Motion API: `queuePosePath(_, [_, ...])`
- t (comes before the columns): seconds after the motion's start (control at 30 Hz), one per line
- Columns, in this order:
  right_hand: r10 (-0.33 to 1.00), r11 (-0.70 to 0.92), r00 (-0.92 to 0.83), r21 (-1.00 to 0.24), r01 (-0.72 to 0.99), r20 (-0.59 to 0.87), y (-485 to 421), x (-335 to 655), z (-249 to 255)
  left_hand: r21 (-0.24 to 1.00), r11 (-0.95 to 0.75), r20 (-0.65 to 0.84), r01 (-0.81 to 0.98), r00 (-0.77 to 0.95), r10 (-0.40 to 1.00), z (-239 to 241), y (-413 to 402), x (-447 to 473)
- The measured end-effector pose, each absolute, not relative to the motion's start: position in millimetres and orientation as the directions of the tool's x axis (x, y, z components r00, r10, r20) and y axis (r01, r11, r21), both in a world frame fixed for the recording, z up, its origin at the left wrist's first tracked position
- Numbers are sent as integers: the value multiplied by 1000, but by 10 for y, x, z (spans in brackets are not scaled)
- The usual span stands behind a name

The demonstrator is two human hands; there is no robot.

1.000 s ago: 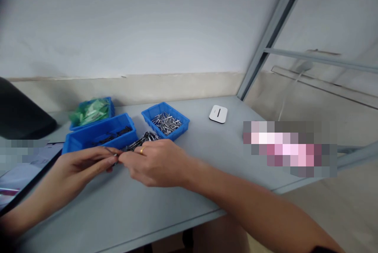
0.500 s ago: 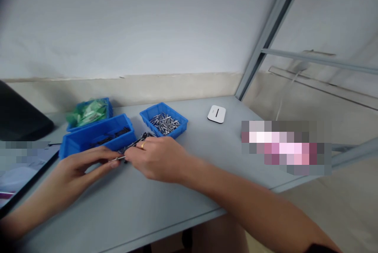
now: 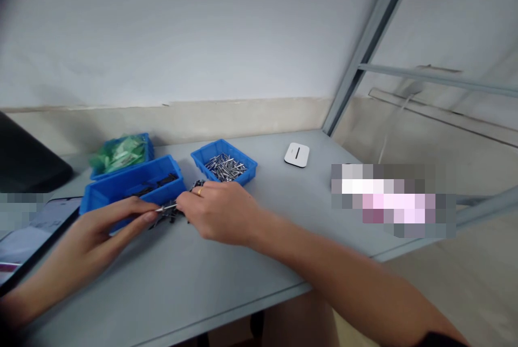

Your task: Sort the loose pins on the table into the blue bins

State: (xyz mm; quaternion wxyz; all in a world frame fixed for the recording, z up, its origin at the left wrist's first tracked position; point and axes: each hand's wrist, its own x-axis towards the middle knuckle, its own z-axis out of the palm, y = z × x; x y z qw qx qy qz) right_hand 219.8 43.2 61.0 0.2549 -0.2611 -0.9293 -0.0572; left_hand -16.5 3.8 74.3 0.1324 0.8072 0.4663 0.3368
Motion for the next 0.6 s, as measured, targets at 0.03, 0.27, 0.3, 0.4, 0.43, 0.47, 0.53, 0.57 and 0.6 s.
queuePosePath(0.03, [460, 855, -732, -27, 518, 502, 430, 2200, 612, 531, -521, 413, 668, 333, 848, 744, 38, -165])
queuePosePath(0.27, [463, 857, -749, -24, 515, 474, 430, 2197, 617, 534, -509, 409, 675, 321, 854, 751, 47, -160])
queuePosePath(0.3, [469, 853, -746, -26, 521, 473, 430, 2197, 613, 538, -508, 403, 673, 324, 856, 747, 46, -163])
queuePosePath(0.4, [475, 849, -739, -26, 528, 477, 428, 2202, 604, 542, -502, 383, 674, 333, 861, 733, 46, -174])
queuePosePath(0.43, [474, 849, -740, -24, 528, 478, 428, 2203, 603, 542, -503, 383, 673, 335, 861, 729, 46, -176])
queuePosePath(0.47, [471, 850, -742, -22, 526, 477, 426, 2204, 605, 542, -507, 387, 670, 337, 858, 727, 46, -176])
queuePosePath(0.53, [469, 852, -748, -20, 523, 470, 424, 2205, 612, 541, -518, 396, 663, 343, 852, 729, 46, -171])
queuePosePath(0.57, [468, 853, -750, -19, 521, 467, 424, 2204, 617, 539, -521, 403, 661, 341, 849, 732, 45, -167])
queuePosePath(0.6, [467, 854, -752, -18, 519, 466, 424, 2204, 620, 537, -522, 408, 663, 338, 848, 734, 45, -164])
